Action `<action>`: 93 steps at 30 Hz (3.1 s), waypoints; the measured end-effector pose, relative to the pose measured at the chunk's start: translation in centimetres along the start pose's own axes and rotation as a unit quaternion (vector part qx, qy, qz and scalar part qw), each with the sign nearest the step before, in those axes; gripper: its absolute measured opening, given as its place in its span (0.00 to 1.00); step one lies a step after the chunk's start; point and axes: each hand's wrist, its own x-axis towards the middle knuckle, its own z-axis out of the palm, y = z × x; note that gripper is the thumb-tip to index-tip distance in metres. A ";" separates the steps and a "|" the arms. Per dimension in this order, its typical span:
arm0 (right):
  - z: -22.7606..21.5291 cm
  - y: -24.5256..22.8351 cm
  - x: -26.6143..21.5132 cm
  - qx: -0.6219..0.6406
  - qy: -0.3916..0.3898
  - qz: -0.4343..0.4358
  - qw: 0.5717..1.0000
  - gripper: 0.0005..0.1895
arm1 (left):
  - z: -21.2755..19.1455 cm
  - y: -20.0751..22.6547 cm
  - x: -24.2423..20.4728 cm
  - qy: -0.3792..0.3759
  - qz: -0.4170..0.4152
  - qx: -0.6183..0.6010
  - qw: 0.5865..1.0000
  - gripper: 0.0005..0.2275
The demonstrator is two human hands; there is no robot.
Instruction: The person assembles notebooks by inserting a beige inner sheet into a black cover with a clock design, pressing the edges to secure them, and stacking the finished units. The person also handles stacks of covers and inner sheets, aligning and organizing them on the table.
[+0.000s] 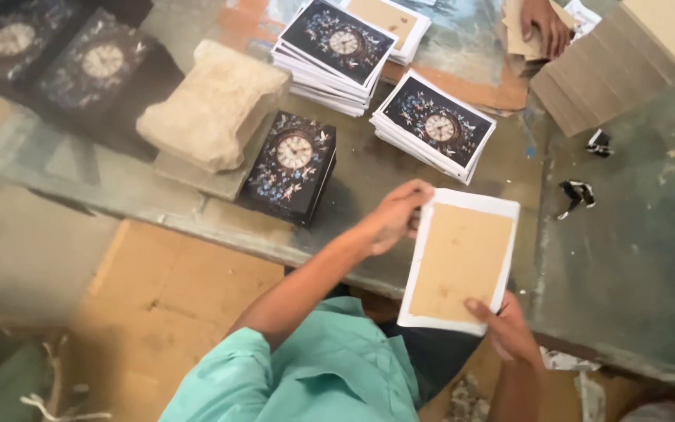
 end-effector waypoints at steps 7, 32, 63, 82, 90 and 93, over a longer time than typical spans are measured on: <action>0.5 -8.8 0.6 -0.339 -0.130 0.040 0.931 0.19 | -2.5 3.5 -0.9 -0.139 -0.047 0.260 0.954 0.25; 4.5 -3.2 9.0 -0.549 0.135 -0.229 0.792 0.22 | -6.1 -1.3 3.7 -0.018 0.128 0.759 0.638 0.08; 5.6 -1.0 8.8 -0.567 0.126 -0.224 0.783 0.20 | -6.9 -4.8 2.9 -0.151 0.219 0.693 0.670 0.20; 7.4 -2.5 7.7 -0.668 0.135 -0.071 0.728 0.59 | -4.5 -6.4 1.6 -0.066 0.166 0.726 0.664 0.16; 7.7 -2.1 6.5 -0.685 0.149 -0.029 0.713 0.56 | -4.8 -3.8 -1.3 0.055 0.080 0.702 0.706 0.38; 10.5 -1.1 6.3 -0.681 0.173 -0.058 0.709 0.46 | -7.6 -2.7 -3.6 0.050 0.104 0.805 0.582 0.39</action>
